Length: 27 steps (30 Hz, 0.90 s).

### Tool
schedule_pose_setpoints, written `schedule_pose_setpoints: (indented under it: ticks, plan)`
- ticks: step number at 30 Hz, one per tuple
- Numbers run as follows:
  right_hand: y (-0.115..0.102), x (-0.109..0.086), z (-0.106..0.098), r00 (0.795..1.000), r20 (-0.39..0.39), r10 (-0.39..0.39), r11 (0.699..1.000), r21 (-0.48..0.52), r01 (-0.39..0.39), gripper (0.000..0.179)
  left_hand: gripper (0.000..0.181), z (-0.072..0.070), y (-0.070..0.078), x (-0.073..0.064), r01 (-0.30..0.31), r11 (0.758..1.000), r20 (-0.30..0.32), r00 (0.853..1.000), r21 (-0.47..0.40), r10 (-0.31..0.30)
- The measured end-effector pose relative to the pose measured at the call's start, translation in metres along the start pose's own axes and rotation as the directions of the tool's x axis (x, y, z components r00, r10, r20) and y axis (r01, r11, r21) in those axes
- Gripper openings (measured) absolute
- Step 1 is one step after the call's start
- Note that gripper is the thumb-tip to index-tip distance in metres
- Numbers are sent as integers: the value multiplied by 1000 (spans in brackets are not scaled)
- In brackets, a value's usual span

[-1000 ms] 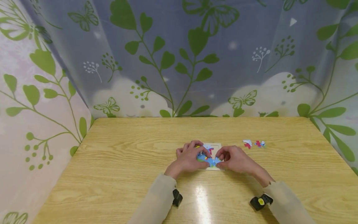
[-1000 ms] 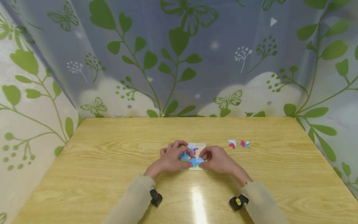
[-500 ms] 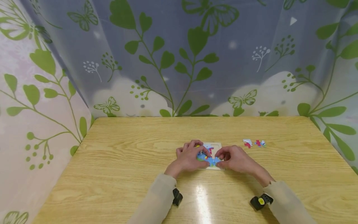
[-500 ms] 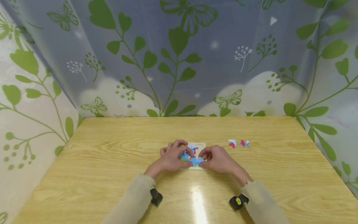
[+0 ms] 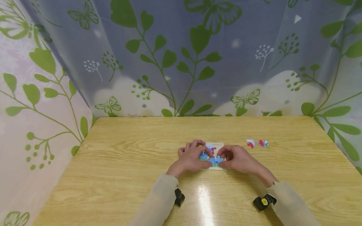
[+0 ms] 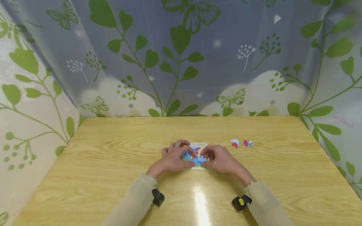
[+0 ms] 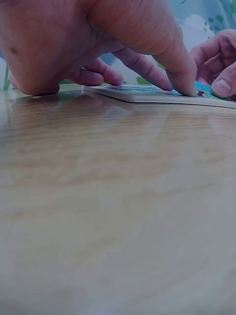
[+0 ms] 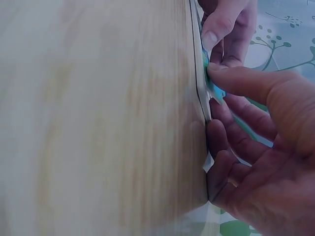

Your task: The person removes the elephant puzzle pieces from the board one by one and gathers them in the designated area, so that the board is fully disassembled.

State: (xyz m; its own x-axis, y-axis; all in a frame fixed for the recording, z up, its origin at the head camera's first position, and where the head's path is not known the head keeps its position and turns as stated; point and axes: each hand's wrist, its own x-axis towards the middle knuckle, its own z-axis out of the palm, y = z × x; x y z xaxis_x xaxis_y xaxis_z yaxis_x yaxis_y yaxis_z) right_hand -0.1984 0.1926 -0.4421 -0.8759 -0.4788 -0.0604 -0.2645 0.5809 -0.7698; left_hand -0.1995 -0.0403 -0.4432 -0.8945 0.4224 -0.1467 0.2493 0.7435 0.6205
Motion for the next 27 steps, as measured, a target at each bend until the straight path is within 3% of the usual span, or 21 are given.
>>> schedule_pose_setpoints:
  ticks: [27]
  plan:
    - [2, -13, -9, 1000, -6, -21, 995, 100, 22, 20, 16, 0, 0, -1, 6, 1000, -4, 1000, 23, -6]
